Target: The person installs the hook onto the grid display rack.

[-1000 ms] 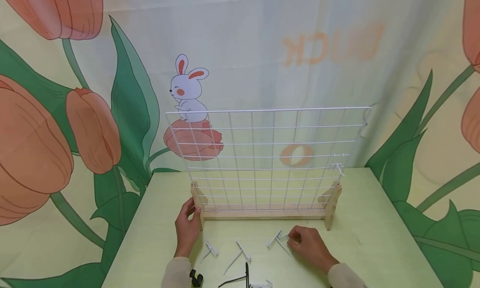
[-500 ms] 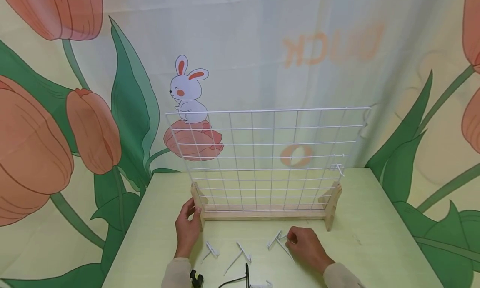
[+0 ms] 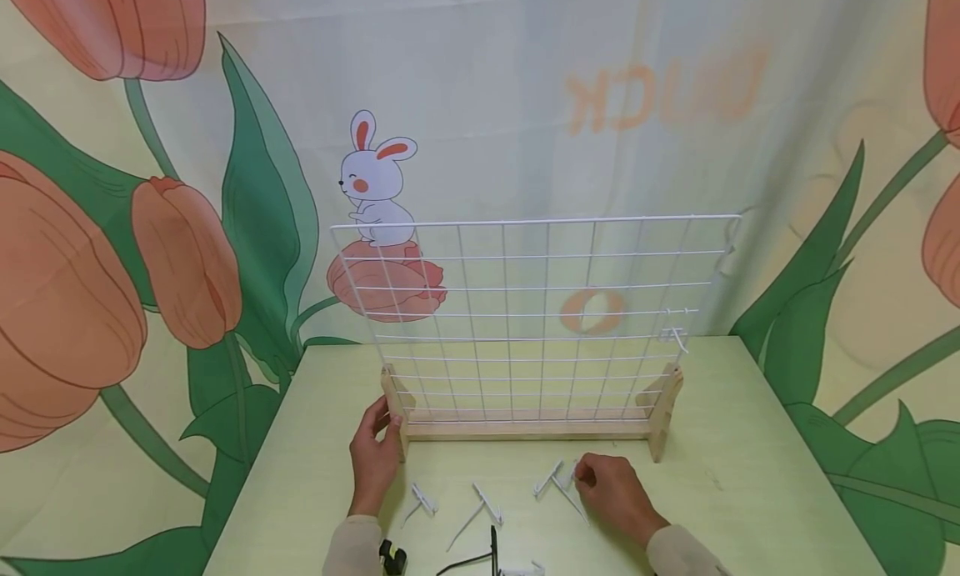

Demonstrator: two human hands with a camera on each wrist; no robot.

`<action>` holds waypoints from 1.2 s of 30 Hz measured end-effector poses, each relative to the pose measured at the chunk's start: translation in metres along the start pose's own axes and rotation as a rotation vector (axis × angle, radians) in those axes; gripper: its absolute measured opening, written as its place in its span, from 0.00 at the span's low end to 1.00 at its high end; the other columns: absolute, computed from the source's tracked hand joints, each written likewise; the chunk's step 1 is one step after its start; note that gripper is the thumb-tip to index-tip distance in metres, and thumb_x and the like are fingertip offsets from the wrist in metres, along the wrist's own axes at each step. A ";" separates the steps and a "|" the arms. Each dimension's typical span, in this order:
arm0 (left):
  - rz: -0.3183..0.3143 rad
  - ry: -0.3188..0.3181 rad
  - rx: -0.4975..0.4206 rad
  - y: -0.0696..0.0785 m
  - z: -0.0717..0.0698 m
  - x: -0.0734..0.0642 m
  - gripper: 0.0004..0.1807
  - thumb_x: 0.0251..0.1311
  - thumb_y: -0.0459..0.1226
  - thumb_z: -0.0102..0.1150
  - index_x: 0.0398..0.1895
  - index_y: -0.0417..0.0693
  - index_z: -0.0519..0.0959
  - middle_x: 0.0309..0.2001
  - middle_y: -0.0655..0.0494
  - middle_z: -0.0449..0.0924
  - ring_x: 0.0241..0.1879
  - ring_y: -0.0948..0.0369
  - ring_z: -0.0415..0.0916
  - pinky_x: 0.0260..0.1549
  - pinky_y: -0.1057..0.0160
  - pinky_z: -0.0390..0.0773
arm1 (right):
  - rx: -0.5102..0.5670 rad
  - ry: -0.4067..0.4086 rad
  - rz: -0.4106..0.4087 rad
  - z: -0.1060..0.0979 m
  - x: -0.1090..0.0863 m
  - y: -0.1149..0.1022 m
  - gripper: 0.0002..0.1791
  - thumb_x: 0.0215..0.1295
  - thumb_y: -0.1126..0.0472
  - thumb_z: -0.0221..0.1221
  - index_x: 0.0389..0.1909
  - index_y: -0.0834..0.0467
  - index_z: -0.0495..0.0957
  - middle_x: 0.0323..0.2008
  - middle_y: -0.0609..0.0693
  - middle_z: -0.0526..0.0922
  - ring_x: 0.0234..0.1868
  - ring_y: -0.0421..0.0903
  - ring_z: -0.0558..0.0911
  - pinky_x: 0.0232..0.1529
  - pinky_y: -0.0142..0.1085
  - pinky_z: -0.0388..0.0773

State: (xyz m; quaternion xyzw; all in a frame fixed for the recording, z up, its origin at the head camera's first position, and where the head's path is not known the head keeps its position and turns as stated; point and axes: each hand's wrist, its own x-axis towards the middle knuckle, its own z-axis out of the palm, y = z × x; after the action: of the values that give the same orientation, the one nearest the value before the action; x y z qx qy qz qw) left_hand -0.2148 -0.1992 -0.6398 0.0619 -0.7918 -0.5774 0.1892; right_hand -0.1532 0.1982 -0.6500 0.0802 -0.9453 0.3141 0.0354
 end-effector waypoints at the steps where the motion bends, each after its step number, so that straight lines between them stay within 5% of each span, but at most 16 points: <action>1: 0.002 -0.002 -0.004 0.000 0.000 0.000 0.24 0.75 0.36 0.62 0.71 0.58 0.77 0.67 0.51 0.81 0.63 0.49 0.81 0.54 0.49 0.85 | -0.004 0.003 0.001 0.000 0.000 0.000 0.11 0.58 0.69 0.73 0.30 0.49 0.85 0.28 0.36 0.84 0.31 0.31 0.79 0.36 0.30 0.80; 11: -0.003 -0.014 -0.026 0.001 -0.001 0.000 0.23 0.76 0.37 0.62 0.72 0.57 0.77 0.68 0.50 0.81 0.64 0.48 0.81 0.55 0.45 0.83 | -0.009 0.061 -0.001 -0.002 0.003 0.001 0.10 0.58 0.70 0.71 0.33 0.51 0.89 0.30 0.38 0.85 0.32 0.33 0.79 0.37 0.31 0.80; 23: -0.010 -0.012 -0.016 0.002 0.000 -0.001 0.24 0.76 0.36 0.61 0.72 0.58 0.76 0.68 0.51 0.81 0.64 0.48 0.80 0.56 0.43 0.83 | 0.097 0.196 -0.147 -0.004 0.001 0.004 0.15 0.51 0.76 0.71 0.31 0.53 0.88 0.31 0.40 0.88 0.33 0.32 0.83 0.36 0.30 0.83; 36: -0.007 -0.019 -0.022 0.001 -0.001 -0.001 0.24 0.76 0.36 0.61 0.72 0.57 0.76 0.69 0.51 0.80 0.64 0.48 0.80 0.56 0.44 0.83 | 0.258 0.188 -0.066 -0.008 -0.001 0.002 0.10 0.56 0.75 0.73 0.36 0.58 0.90 0.33 0.45 0.92 0.34 0.33 0.87 0.37 0.29 0.86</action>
State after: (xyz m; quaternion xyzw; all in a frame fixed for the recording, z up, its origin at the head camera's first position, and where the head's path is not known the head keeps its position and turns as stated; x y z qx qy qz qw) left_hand -0.2131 -0.1993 -0.6392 0.0573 -0.7870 -0.5872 0.1802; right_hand -0.1520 0.2047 -0.6446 0.0854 -0.8864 0.4378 0.1234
